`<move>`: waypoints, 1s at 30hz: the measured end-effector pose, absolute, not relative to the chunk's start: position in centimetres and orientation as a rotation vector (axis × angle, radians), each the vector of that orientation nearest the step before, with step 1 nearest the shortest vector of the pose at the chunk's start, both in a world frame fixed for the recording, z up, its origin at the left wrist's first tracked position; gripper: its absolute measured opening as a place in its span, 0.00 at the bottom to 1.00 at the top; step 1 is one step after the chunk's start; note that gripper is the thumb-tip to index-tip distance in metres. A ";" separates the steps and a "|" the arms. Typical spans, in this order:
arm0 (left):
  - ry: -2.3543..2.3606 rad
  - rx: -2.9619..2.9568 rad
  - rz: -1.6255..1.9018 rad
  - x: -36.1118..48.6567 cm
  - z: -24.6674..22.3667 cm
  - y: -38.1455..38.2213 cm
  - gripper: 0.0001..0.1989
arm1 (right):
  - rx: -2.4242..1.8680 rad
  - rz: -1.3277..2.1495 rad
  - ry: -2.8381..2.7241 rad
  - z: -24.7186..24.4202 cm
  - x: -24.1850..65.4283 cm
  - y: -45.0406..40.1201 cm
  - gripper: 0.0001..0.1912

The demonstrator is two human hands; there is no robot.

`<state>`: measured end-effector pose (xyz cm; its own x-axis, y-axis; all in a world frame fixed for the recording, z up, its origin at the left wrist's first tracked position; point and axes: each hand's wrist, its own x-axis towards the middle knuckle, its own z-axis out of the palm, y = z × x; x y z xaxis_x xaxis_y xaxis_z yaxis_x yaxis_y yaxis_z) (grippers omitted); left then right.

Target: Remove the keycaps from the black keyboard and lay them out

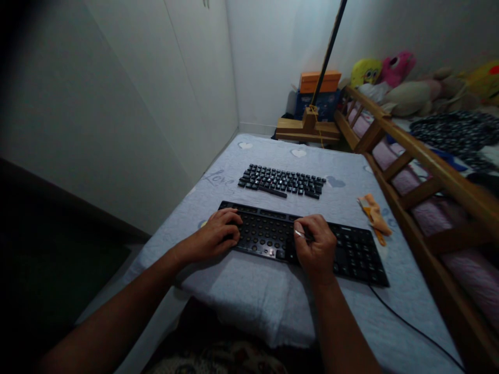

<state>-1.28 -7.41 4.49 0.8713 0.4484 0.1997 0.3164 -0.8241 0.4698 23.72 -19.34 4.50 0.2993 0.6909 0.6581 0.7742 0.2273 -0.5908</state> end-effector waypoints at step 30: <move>0.621 2.623 0.501 -1.3 3.6 -7.8 0.03 | -1.509 -0.080 -1.404 4.6 23.6 -19.5 0.06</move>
